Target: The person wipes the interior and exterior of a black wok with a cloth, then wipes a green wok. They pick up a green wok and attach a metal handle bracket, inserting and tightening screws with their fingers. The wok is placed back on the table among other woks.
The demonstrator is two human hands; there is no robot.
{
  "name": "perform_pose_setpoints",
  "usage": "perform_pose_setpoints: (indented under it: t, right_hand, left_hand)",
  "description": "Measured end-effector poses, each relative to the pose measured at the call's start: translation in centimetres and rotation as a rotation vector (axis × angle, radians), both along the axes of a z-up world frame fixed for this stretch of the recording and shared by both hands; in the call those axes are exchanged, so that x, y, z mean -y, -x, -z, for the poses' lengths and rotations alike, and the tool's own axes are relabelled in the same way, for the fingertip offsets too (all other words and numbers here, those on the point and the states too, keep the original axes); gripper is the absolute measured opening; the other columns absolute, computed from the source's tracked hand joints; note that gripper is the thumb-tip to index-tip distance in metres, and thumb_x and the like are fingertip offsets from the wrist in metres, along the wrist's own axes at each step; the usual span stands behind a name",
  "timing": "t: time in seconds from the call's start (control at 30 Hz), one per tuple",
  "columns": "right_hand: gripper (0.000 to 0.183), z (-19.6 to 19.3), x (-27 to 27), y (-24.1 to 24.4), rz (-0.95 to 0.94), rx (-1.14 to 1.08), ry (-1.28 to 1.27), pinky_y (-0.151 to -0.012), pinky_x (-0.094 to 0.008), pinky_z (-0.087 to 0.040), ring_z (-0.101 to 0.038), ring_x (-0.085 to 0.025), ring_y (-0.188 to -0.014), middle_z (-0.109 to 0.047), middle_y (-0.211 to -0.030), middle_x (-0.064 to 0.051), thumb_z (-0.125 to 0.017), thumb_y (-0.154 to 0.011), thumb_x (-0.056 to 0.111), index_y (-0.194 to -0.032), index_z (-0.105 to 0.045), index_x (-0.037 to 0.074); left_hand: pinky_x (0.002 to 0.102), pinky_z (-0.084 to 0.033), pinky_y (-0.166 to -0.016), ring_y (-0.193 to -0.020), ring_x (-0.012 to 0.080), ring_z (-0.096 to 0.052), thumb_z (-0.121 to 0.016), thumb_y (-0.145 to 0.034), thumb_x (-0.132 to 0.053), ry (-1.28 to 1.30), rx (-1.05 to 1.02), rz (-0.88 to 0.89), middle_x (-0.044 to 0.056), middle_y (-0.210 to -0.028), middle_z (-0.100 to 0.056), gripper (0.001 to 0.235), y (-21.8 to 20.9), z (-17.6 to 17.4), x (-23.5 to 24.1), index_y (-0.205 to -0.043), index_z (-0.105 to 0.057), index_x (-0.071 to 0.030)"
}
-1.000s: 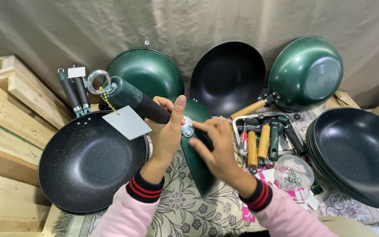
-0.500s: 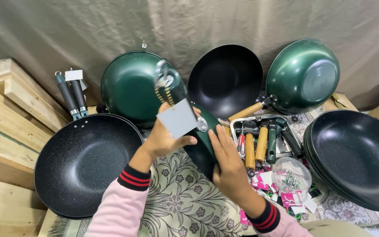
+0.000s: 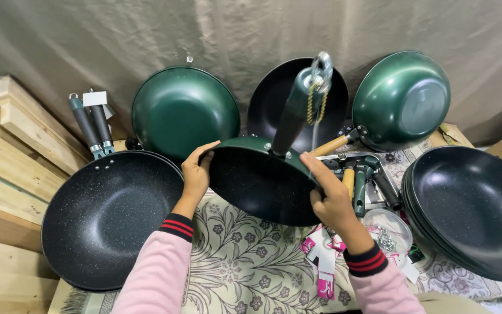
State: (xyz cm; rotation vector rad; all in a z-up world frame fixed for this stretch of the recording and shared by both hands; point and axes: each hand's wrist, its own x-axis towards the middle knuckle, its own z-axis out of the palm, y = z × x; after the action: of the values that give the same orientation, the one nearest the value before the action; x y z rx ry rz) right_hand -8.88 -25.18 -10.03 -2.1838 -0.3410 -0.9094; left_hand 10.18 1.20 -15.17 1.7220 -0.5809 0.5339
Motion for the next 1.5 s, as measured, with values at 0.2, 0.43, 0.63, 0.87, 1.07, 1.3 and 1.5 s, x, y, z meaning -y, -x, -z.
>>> perform_pose_setpoints:
  t: [0.2,0.43,0.63,0.87,1.07,1.3,1.5]
  right_hand:
    - [0.036,11.2,1.8,-1.6,0.393,0.316,-0.083,-0.096,-0.038,-0.055,-0.072,-0.027,-0.107,-0.075,-0.116,-0.010,-0.062,-0.091,0.009,-0.125,-0.073,0.007]
    - [0.032,13.2,1.9,-1.0,0.567,0.163,-0.133,-0.080,-0.043,-0.059,-0.071,-0.035,-0.095,-0.072,-0.109,-0.012,-0.063,-0.104,0.019,-0.134,-0.060,0.010]
    - [0.027,8.2,0.6,-1.2,0.532,0.111,-0.152,-0.072,-0.044,-0.057,-0.071,-0.037,-0.088,-0.071,-0.099,-0.010,-0.064,-0.103,0.022,-0.129,-0.061,0.014]
    - [0.024,3.2,-3.4,-3.5,0.428,-0.059,-0.271,-0.061,-0.050,-0.049,-0.068,-0.045,-0.076,-0.065,-0.078,-0.018,-0.067,-0.100,0.026,-0.117,-0.059,0.011]
    - [0.025,0.3,-10.4,-8.0,0.140,-0.155,-0.399,-0.069,-0.052,-0.054,-0.070,-0.045,-0.081,-0.068,-0.088,-0.026,-0.062,-0.099,0.015,-0.122,-0.058,0.008]
    - [0.032,1.0,-18.6,-12.8,-0.142,-0.253,-0.330,-0.085,-0.037,-0.049,-0.067,-0.025,-0.094,-0.069,-0.106,-0.013,-0.053,-0.098,0.017,-0.128,-0.051,0.008]
    - [0.050,5.9,-24.5,-14.0,-0.210,-0.161,-0.570,-0.073,-0.023,-0.055,-0.058,-0.011,-0.088,-0.059,-0.103,-0.006,-0.062,-0.091,0.002,-0.140,-0.056,0.009]
  left_hand:
    - [0.038,-0.055,-0.096,-0.106,0.0227,-0.074,-0.064,-0.099,-0.001,0.045,0.079,-0.016,0.005,-0.109,-0.079,0.024,1.0,-0.8,0.3,-0.112,-0.080,-0.015]
    - [0.039,-0.057,-0.091,-0.102,0.0244,-0.074,-0.062,-0.102,-0.001,0.100,0.092,-0.157,0.007,-0.106,-0.079,0.023,2.1,0.2,0.5,-0.113,-0.079,-0.012]
    - [0.038,-0.057,-0.080,-0.086,0.0260,-0.074,-0.069,-0.102,-0.017,0.119,0.146,-0.335,0.004,-0.088,-0.076,0.008,0.5,-1.9,-1.5,-0.101,-0.077,-0.016]
    - [0.040,-0.054,-0.075,-0.079,0.0326,-0.070,-0.085,-0.092,-0.021,0.094,0.179,-0.603,0.006,-0.079,-0.071,0.009,-1.5,-7.1,-8.0,-0.091,-0.077,-0.018]
    - [0.038,-0.055,-0.079,-0.084,0.0323,-0.073,-0.090,-0.093,-0.023,-0.007,0.301,-0.899,0.003,-0.083,-0.073,0.014,-1.2,-10.0,-15.7,-0.095,-0.076,-0.021]
    - [0.044,-0.051,-0.066,-0.077,0.0297,-0.070,-0.085,-0.089,-0.023,-0.136,0.216,-1.116,0.004,-0.090,-0.080,0.014,-1.4,-8.1,-25.9,-0.100,-0.078,-0.017]
    - [0.037,-0.051,-0.071,-0.076,0.0205,-0.066,-0.085,-0.093,-0.018,-0.076,-0.065,-1.077,0.008,-0.087,-0.077,0.015,-3.2,-3.0,-32.9,-0.095,-0.076,-0.006]
